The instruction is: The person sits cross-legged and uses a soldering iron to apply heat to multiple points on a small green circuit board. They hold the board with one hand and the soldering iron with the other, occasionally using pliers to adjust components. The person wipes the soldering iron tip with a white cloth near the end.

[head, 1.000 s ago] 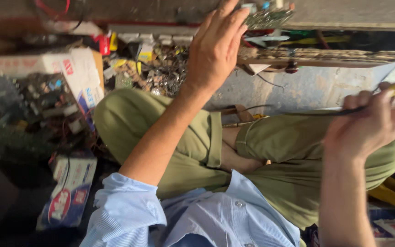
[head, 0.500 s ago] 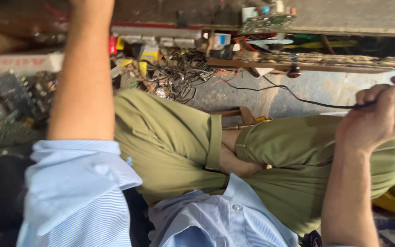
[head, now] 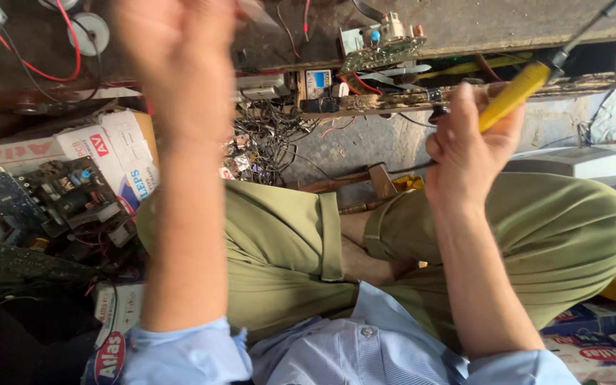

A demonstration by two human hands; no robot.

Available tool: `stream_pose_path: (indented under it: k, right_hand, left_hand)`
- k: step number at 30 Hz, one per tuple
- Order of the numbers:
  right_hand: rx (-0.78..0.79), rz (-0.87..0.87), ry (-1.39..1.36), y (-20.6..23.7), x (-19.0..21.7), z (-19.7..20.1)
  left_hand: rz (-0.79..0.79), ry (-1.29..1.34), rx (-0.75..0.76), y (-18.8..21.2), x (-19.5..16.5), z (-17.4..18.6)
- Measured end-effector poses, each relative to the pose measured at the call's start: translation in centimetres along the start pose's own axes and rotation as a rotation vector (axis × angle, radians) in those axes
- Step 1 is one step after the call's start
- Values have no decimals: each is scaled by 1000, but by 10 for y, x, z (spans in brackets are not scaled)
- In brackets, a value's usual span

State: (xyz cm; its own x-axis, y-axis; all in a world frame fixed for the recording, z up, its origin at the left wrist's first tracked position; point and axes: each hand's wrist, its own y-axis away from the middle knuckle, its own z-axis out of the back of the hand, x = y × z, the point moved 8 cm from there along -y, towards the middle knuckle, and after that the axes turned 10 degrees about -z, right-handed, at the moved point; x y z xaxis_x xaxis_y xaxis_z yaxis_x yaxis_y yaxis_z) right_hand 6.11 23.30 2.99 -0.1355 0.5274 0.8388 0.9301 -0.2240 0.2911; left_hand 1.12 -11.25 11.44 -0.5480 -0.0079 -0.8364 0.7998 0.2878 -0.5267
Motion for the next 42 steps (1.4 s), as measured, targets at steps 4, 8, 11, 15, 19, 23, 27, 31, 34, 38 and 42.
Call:
stream_pose_path:
  k: [4, 8, 11, 15, 19, 23, 27, 31, 34, 38, 42]
  right_hand:
    - [39, 93, 50, -10, -3, -29]
    - [94, 132, 103, -15, -1, -43]
    - [79, 114, 126, -19, -3, -45]
    - [66, 110, 161, -22, -2, -48]
    - [50, 99, 182, -23, -1, -49]
    - [49, 96, 175, -25, -2, -49]
    - [59, 95, 175, -30, -4, -50]
    - [73, 112, 179, -33, -4, -52]
    - [85, 113, 188, -34, -3, -53]
    - [108, 117, 201, -35, -1, -56]
    - [89, 118, 198, -36, -2, -53]
  left_hand:
    - [173, 468, 75, 34, 0, -79]
    - [231, 503, 33, 37, 5, -102]
    - [181, 441, 41, 37, 9, -107]
    - [73, 257, 65, 40, 13, -109]
    - [-54, 104, 81, 39, 8, -112]
    - [-88, 73, 96, 37, 6, -119]
    - [-140, -19, 116, 34, 2, -122]
    - [-225, -171, 199, 30, -6, -126]
    - [-318, -264, 312, 27, -14, -133]
    - [-362, -292, 432, 22, -18, -138]
    - [-329, -182, 420, 18, -19, -135]
